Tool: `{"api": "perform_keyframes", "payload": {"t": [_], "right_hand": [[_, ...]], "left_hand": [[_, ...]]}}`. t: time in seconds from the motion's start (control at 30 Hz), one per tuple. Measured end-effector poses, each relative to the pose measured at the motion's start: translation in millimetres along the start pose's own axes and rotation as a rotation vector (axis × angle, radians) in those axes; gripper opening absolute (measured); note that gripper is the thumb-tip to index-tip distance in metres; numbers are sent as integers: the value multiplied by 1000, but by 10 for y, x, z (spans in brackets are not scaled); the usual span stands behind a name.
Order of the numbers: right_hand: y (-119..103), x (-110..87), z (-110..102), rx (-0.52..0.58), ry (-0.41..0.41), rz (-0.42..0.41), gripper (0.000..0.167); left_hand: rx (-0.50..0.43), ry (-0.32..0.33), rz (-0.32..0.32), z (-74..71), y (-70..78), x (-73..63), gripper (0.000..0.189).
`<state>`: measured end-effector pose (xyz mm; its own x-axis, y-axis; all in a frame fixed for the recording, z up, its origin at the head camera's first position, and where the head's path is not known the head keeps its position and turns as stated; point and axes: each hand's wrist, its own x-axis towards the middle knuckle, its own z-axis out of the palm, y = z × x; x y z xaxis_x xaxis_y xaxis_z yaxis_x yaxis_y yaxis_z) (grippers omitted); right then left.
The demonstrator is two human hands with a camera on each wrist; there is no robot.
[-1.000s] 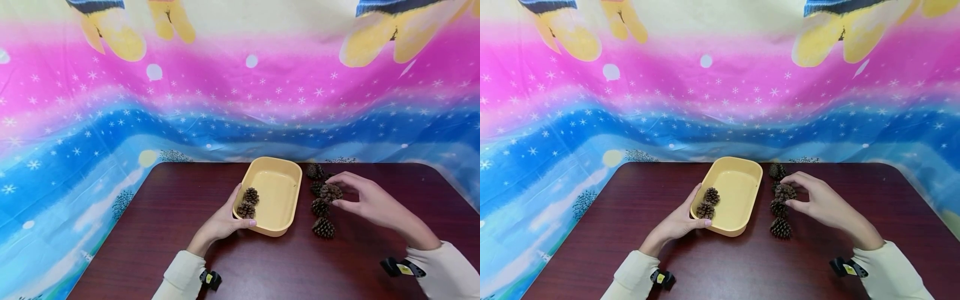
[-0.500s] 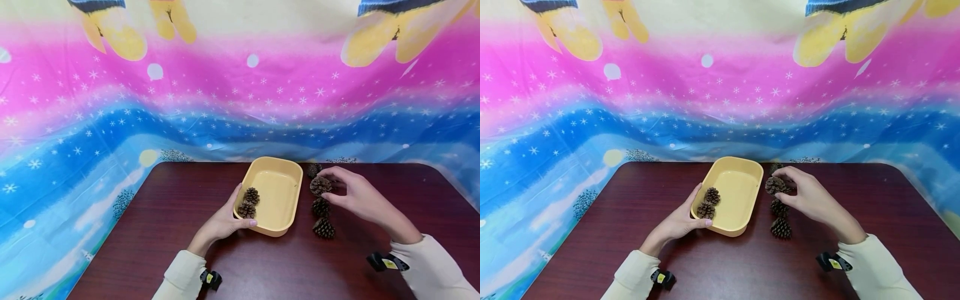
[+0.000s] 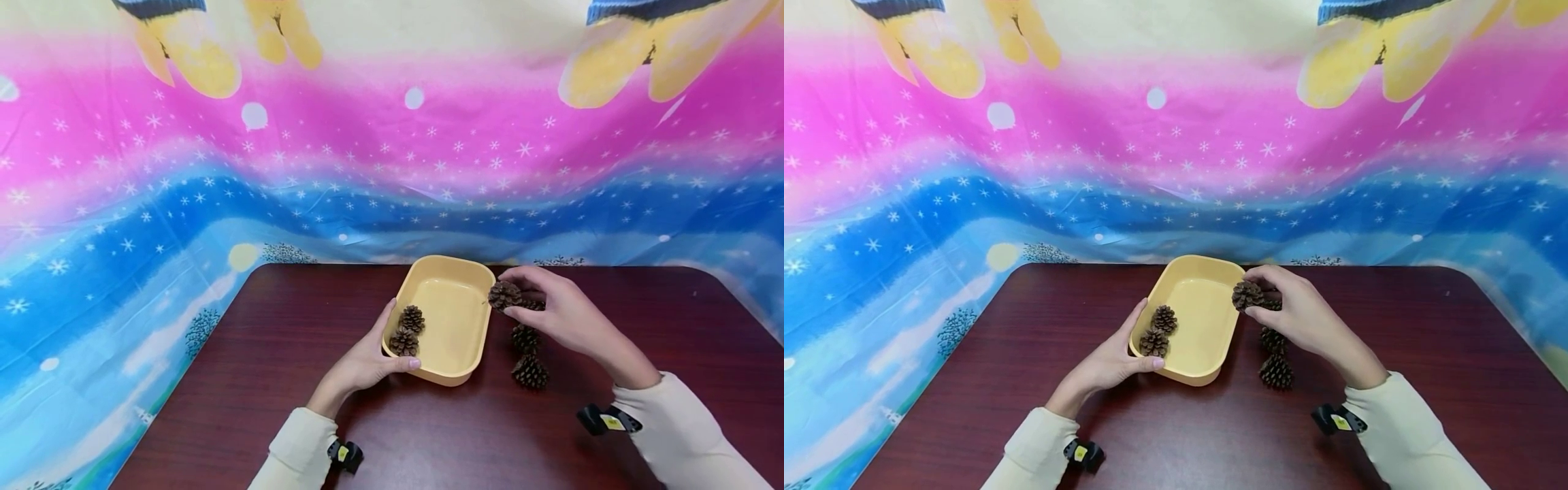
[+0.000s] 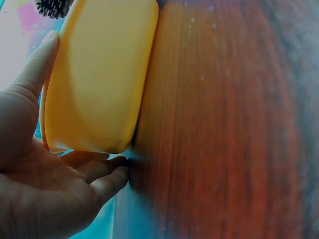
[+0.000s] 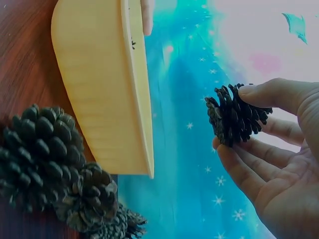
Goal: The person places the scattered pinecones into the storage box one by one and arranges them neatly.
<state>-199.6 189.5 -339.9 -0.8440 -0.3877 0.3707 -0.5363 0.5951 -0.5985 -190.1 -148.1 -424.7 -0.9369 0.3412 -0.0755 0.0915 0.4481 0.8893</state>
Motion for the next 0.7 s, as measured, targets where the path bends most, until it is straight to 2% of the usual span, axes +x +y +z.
{"api": "perform_keyframes", "payload": {"t": [0.3, 0.7], "right_hand": [[-93, 91, 73, 2, -18, 69, 41], [-152, 206, 200, 34, -8, 104, 41]], "left_hand": [[20, -10, -9, -5, -7, -1, 121], [14, -8, -2, -7, -4, -4, 121]]}}
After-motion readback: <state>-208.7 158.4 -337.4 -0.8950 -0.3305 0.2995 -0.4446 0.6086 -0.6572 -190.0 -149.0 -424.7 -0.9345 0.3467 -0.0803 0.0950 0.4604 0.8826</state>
